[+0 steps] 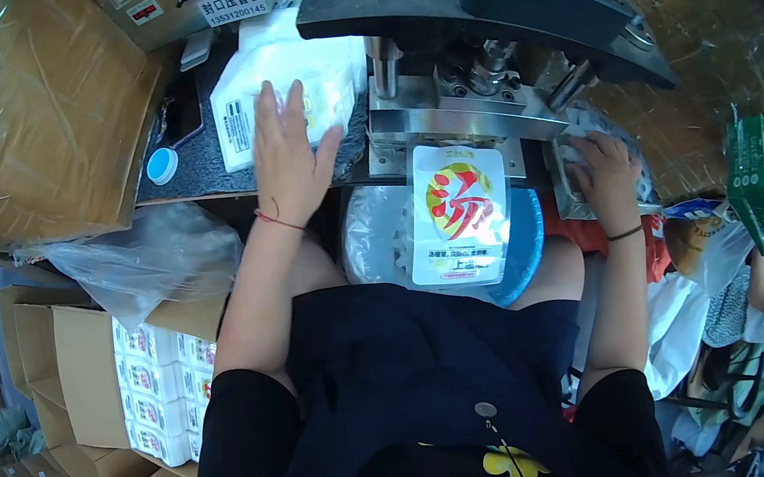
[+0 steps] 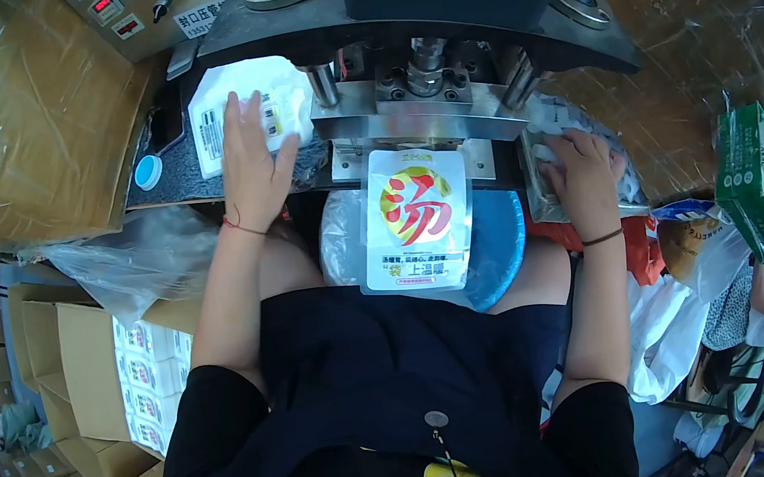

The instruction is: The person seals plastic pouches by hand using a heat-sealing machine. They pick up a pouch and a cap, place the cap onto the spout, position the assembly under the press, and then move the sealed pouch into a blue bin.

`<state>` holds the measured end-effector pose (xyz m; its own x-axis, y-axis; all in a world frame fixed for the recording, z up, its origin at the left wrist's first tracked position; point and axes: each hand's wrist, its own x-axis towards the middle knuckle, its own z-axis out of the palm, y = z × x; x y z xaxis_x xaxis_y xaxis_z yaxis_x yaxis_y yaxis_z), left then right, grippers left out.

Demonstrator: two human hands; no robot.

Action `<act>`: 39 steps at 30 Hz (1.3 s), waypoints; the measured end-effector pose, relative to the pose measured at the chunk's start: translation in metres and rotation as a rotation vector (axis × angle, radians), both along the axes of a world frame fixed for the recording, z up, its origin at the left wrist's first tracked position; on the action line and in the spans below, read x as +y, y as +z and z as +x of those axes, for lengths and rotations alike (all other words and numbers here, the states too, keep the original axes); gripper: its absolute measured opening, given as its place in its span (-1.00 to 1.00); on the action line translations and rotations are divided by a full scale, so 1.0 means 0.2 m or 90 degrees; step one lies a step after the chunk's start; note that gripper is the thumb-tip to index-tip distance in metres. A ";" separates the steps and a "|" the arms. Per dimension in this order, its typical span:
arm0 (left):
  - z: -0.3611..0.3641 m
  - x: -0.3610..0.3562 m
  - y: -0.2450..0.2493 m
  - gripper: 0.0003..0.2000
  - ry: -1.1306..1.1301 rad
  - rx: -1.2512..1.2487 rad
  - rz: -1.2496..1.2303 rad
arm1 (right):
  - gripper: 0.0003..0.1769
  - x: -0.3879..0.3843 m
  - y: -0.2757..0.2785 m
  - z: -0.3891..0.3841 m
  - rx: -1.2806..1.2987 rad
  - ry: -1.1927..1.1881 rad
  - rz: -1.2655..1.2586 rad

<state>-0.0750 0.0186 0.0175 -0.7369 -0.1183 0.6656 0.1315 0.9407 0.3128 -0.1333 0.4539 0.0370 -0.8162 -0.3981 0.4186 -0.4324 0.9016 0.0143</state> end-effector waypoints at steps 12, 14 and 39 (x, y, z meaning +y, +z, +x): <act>0.32 0.07 -0.04 -0.86 -0.276 -0.325 0.568 | -0.73 -0.21 0.14 0.20 -0.082 0.154 -0.389; 0.34 0.20 -0.02 -0.87 -0.312 -0.330 0.508 | -0.77 -0.37 0.21 0.28 -0.175 0.294 -0.408; 0.11 0.48 -0.05 -0.68 -0.430 -0.586 1.079 | -0.61 -0.07 0.10 0.12 -0.241 0.064 -0.076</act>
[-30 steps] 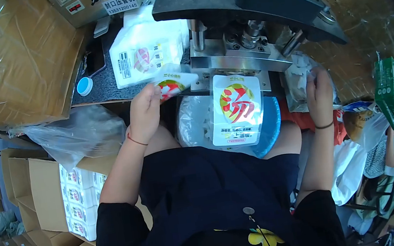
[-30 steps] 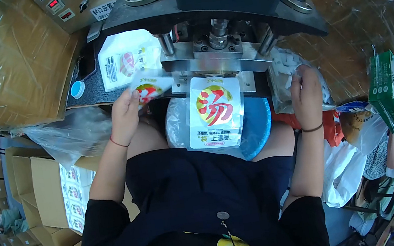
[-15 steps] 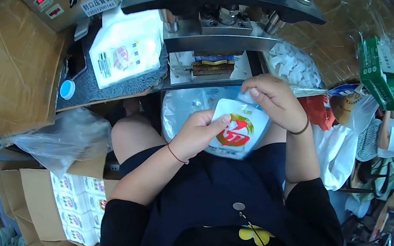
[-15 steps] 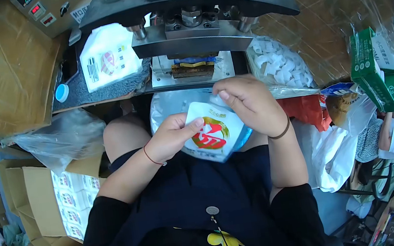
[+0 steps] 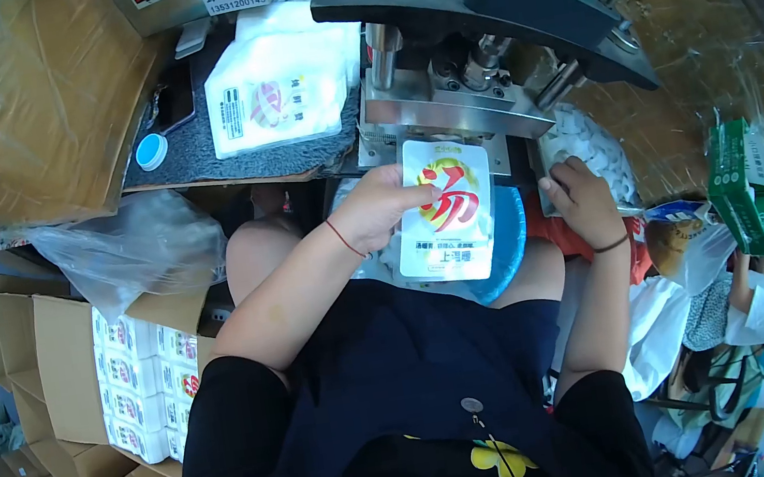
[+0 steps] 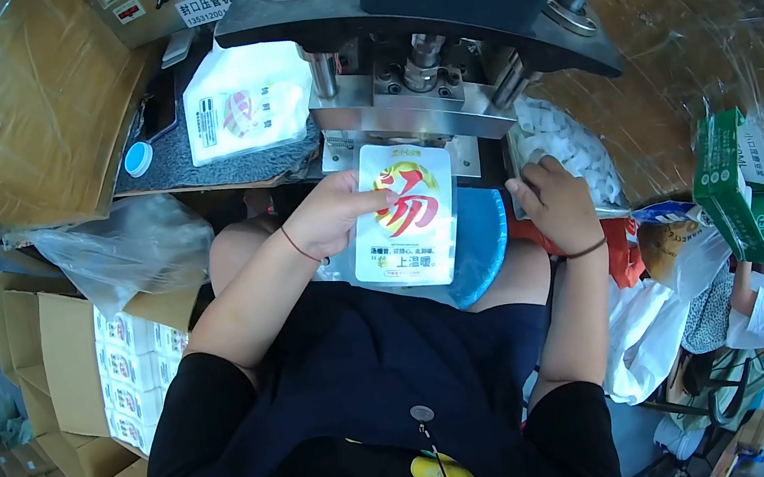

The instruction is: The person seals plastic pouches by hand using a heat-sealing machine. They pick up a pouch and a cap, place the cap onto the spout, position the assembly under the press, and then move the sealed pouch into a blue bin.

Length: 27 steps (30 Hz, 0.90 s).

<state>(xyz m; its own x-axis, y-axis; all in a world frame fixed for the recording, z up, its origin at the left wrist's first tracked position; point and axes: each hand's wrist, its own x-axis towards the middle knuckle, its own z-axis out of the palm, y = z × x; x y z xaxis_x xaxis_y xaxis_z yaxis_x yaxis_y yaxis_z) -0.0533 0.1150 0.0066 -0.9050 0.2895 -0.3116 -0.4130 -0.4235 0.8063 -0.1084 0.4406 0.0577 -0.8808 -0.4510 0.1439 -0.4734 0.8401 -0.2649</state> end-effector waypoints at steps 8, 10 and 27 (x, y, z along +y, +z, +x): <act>-0.05 -0.58 0.00 -0.42 0.260 0.582 -1.282 | -0.73 0.14 0.06 -0.02 -0.135 0.101 -0.171; 0.06 -0.56 0.01 -0.52 0.150 0.664 -1.220 | -0.71 0.20 0.03 -0.03 -0.108 0.092 -0.238; 0.29 0.04 0.05 -0.74 -0.078 0.199 -0.288 | -0.85 -0.47 0.19 0.19 0.058 0.207 -0.360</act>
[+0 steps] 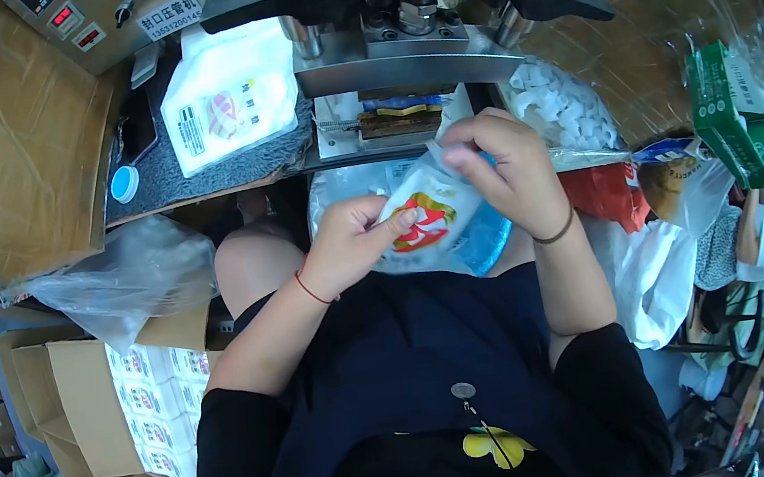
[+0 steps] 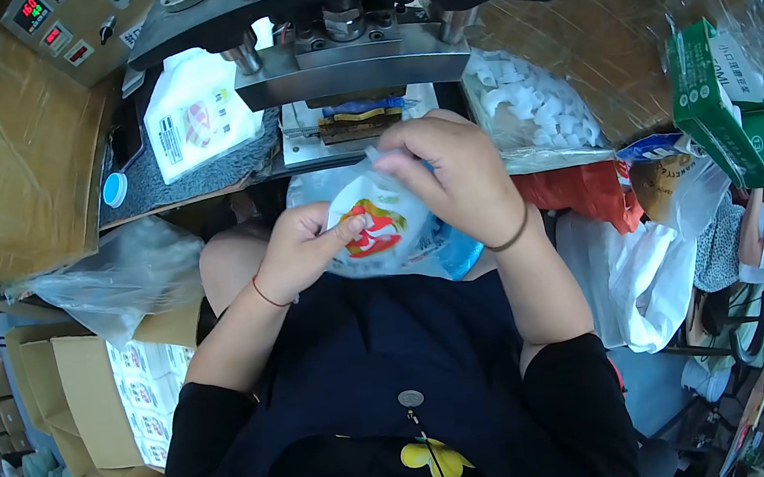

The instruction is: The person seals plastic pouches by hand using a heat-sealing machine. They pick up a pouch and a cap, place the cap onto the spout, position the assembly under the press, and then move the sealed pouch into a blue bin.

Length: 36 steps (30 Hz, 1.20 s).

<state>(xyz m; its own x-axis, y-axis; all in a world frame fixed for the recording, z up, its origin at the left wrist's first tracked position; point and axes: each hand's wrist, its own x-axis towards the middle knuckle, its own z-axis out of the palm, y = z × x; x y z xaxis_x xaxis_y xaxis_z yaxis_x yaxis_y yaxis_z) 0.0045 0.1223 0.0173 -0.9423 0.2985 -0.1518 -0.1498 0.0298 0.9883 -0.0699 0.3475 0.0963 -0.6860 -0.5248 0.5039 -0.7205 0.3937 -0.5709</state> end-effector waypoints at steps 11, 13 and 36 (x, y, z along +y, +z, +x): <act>-0.04 0.07 -0.13 -0.70 -0.091 -0.237 0.275 | -0.69 0.42 -0.12 -0.22 0.083 -0.348 0.369; -0.10 0.03 -0.11 -0.68 -0.035 -0.221 0.318 | -0.65 0.51 -0.19 -0.27 0.028 -0.352 0.424; -0.05 -0.41 -0.01 -0.78 0.258 0.195 -0.121 | -0.83 0.19 -0.17 0.01 -0.136 -0.135 -0.014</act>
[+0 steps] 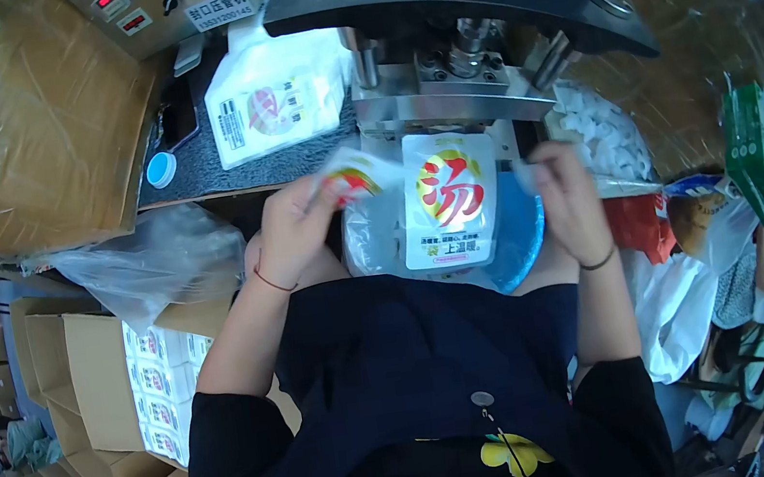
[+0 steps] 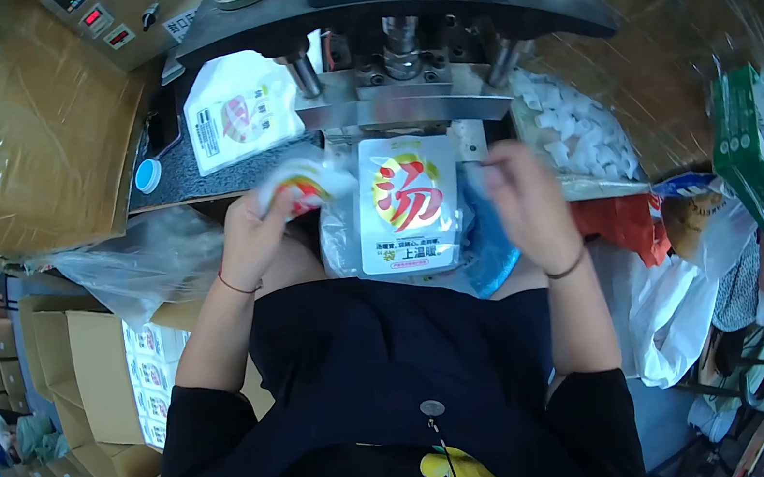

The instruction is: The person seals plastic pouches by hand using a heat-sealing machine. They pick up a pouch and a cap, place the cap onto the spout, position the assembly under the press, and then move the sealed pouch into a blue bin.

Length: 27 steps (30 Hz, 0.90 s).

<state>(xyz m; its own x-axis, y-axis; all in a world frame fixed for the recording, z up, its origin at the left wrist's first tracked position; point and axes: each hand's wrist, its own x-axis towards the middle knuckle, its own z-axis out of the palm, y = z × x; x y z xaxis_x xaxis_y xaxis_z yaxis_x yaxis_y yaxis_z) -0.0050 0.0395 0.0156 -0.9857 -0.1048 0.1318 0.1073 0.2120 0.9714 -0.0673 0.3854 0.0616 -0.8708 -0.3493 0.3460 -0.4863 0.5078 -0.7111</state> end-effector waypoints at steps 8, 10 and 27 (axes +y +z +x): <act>0.05 0.35 0.04 -0.74 -0.218 -0.148 0.000 | -0.87 -0.27 0.14 0.00 0.132 0.195 -0.063; 0.08 0.40 0.01 -0.70 -0.252 -0.203 0.153 | -0.87 -0.22 0.13 0.01 0.126 0.148 -0.004; -0.22 0.39 -0.01 -0.61 -0.283 -0.352 0.497 | -0.83 0.31 -0.06 -0.32 0.034 -0.146 0.497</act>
<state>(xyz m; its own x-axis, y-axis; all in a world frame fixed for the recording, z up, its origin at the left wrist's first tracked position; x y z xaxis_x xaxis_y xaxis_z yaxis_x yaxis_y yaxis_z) -0.0487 0.1165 0.0141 -0.8583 0.4192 -0.2959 -0.4780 -0.4433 0.7583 -0.1313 0.4480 0.0495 -0.9392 -0.3217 0.1201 -0.3329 0.9388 -0.0889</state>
